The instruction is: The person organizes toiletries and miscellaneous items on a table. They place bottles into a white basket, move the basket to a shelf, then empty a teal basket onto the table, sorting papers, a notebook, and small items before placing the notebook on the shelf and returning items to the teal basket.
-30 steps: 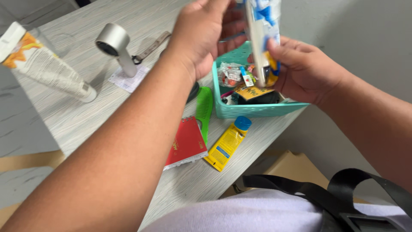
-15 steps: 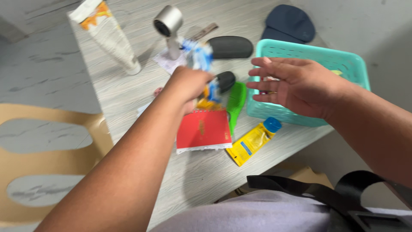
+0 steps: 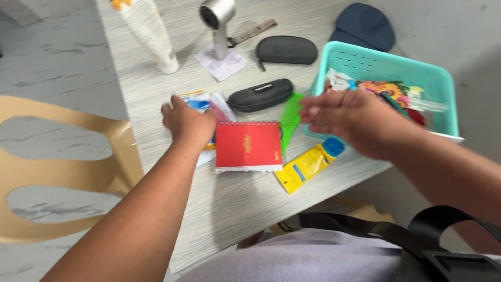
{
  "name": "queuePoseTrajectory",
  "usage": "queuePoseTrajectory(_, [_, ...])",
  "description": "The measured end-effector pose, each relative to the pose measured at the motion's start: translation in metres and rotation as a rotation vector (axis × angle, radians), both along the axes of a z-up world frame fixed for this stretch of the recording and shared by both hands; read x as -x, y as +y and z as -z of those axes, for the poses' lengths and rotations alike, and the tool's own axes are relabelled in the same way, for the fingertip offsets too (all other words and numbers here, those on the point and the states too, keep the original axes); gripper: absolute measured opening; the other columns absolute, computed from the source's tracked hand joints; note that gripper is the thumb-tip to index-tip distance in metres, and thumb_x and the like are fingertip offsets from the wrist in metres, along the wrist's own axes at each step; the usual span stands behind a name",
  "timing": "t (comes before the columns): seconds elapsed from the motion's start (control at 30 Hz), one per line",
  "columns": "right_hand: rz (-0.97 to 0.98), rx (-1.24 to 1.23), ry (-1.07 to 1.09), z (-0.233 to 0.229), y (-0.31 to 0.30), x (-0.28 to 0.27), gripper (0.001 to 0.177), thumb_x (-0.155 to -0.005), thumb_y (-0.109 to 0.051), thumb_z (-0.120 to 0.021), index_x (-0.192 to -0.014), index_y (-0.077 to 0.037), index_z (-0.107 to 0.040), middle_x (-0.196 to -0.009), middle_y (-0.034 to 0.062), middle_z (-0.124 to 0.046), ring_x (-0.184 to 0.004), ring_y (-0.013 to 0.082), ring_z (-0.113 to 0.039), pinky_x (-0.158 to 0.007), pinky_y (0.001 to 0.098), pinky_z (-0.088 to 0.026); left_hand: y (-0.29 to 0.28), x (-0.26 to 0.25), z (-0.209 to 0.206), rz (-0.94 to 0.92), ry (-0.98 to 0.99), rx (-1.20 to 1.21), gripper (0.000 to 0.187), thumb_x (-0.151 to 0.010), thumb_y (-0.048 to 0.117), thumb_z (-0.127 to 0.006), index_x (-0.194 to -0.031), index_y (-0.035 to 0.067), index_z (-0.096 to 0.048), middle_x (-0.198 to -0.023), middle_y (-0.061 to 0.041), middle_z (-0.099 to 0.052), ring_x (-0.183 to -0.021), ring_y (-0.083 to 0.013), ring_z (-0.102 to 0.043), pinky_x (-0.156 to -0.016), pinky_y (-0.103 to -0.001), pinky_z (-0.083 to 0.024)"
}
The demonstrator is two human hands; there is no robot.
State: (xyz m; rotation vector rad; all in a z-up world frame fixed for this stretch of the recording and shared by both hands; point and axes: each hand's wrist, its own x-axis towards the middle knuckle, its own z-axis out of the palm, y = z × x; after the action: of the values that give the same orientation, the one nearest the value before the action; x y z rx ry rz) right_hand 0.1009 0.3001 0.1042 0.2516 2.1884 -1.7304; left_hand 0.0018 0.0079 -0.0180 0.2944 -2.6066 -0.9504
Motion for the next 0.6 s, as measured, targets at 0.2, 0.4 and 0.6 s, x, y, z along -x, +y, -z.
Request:
queuePoseTrajectory(0.2, [0.052,-0.366,0.127,0.001,0.021,-0.029,0.017,-0.085,-0.015,-0.079,-0.096,-0.002,-0.081,-0.084,0.0039,-0.077,-0.077,0.0101,-0.067,-0.071,0.0268,-0.054,0.113,0.007,-0.034,0.615,0.281,-0.206,0.032,-0.084,0.013,-0.076,-0.114,0.004,-0.070,-0.111,-0.019,-0.072,-0.106,-0.0366,-0.069,-0.093,-0.044,-0.054])
queuePoseTrajectory(0.4, [0.238,-0.609,0.136,-0.010,0.069,-0.052,0.016,-0.081,-0.016,-0.085,-0.088,-0.004,-0.079,-0.077,0.0014,-0.074,-0.071,0.0066,-0.065,-0.065,0.0244,-0.053,0.222,0.017,-0.061,1.020,0.090,0.132,0.018,-0.081,0.013,-0.072,-0.097,0.007,-0.078,-0.107,-0.019,-0.074,-0.101,-0.0374,-0.070,-0.088,-0.047,-0.057])
queuePoseTrajectory(0.6, [0.226,-0.479,0.203,-0.006,0.088,-0.074,0.020,-0.080,-0.013,-0.084,-0.099,-0.010,-0.079,-0.078,-0.0021,-0.067,-0.072,0.0054,-0.061,-0.064,0.0236,-0.053,0.283,0.043,-0.045,1.055,-0.246,0.729,0.042,-0.083,0.023,-0.075,-0.122,0.008,-0.068,-0.131,-0.015,-0.065,-0.126,-0.0337,-0.055,-0.102,-0.045,-0.047])
